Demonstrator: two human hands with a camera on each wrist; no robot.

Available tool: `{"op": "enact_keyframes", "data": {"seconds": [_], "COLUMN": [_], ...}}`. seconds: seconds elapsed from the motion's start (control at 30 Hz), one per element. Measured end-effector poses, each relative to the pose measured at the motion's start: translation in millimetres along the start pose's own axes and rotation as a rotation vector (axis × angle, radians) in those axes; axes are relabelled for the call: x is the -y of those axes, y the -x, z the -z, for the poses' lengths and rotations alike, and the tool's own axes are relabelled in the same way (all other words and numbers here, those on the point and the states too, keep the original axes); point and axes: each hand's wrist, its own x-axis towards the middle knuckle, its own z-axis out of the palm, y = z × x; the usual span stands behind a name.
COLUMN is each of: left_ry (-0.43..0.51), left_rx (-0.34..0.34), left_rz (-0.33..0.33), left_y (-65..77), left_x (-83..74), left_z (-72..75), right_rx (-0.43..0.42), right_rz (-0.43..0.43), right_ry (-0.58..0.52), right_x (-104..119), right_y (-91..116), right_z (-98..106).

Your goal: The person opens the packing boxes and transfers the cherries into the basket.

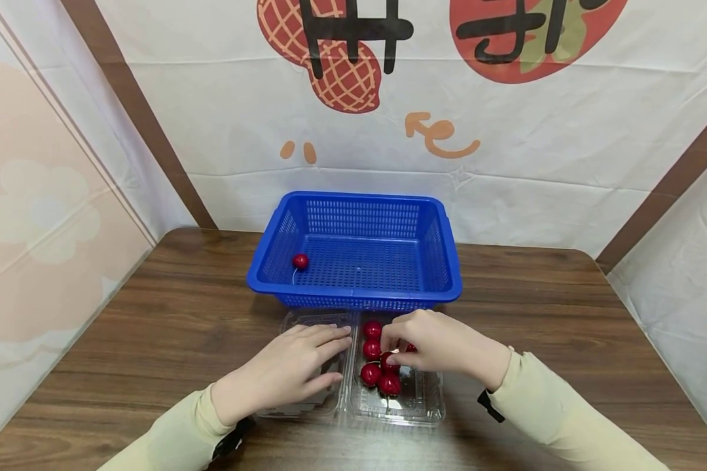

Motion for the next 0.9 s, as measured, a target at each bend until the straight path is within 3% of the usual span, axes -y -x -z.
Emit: {"op": "enact_keyframes", "data": {"seconds": [0.9], "left_ry": [0.006], "left_rx": [0.017], "left_rz": [0.015], "left_y": [-0.2], "left_x": [-0.5], "left_z": [-0.4], "right_rx": [0.061], "right_rz": [-0.025], "right_ry": [-0.006], "right_x": [-1], "right_y": [12], "right_z": [-36]}}
